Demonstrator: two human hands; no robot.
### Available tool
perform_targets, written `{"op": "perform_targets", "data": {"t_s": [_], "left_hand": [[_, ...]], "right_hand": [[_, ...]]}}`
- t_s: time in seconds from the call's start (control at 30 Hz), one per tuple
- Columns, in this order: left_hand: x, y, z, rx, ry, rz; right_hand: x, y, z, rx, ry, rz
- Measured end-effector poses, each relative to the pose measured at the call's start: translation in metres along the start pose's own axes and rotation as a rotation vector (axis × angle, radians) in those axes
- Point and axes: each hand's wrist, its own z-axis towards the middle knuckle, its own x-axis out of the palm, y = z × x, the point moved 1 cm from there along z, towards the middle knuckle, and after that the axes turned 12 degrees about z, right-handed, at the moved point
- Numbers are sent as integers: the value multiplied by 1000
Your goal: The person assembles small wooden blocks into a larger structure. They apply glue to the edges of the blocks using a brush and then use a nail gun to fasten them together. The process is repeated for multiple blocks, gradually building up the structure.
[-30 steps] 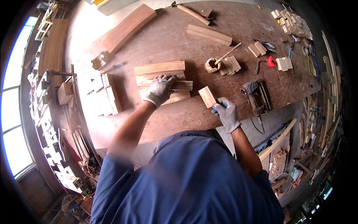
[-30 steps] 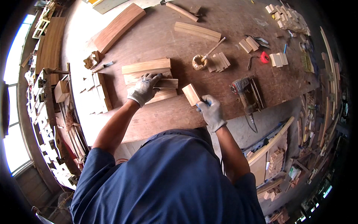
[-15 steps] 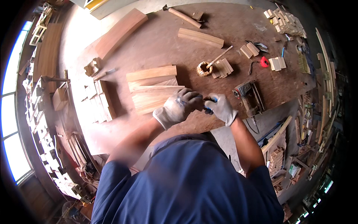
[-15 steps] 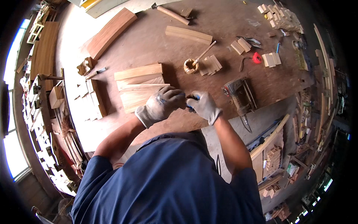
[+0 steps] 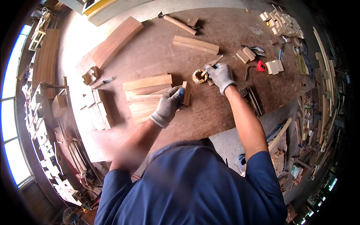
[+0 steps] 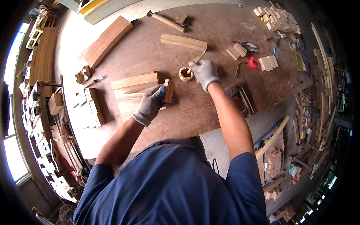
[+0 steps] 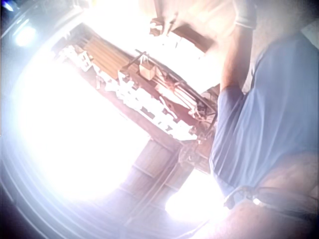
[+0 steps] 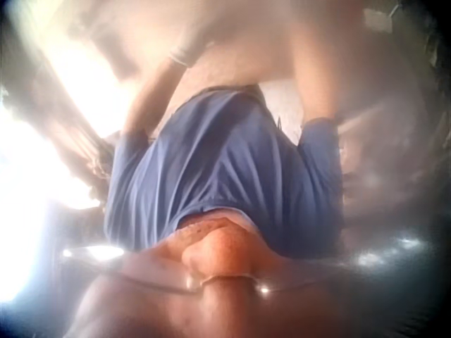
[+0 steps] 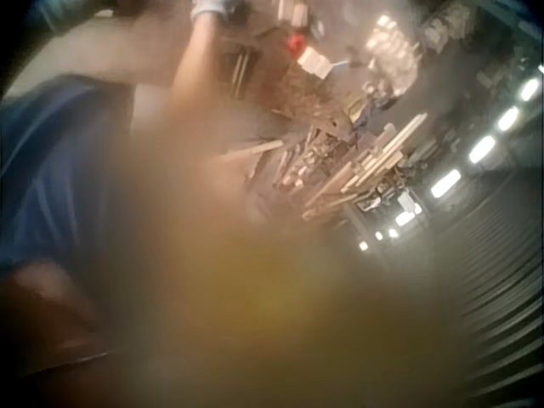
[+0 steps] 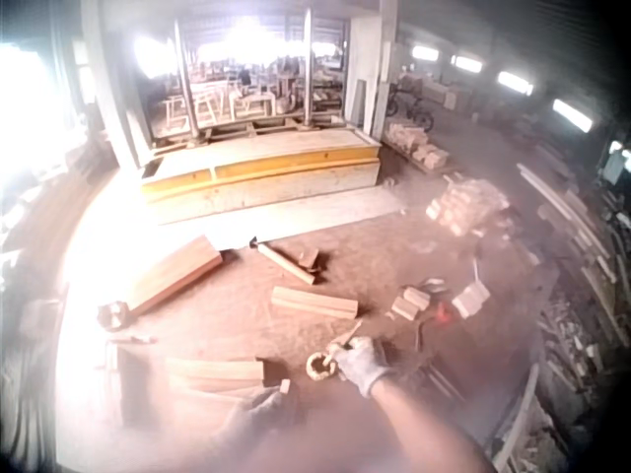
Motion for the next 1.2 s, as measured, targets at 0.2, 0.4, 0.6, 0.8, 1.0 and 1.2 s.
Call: {"op": "perform_targets", "data": {"t_s": [0.2,0.4,0.6,0.8,1.0,1.2], "left_hand": [[0,3,13,-33,105,-214],[-1,14,26,-100,47,-379],[-6,11,27,-115,48,-397],[-4,11,29,-129,90,-459],[-5,16,34,-164,75,-522],[-10,26,48,-180,98,-542]], "right_hand": [[-14,-9,4,-290,-37,-96],[-38,8,-22,-219,-137,230],[-29,-8,-30,-131,-162,340],[-18,-30,-13,-65,-123,383],[-28,-17,-29,-69,-213,474],[-33,-31,-26,8,-288,564]]}}
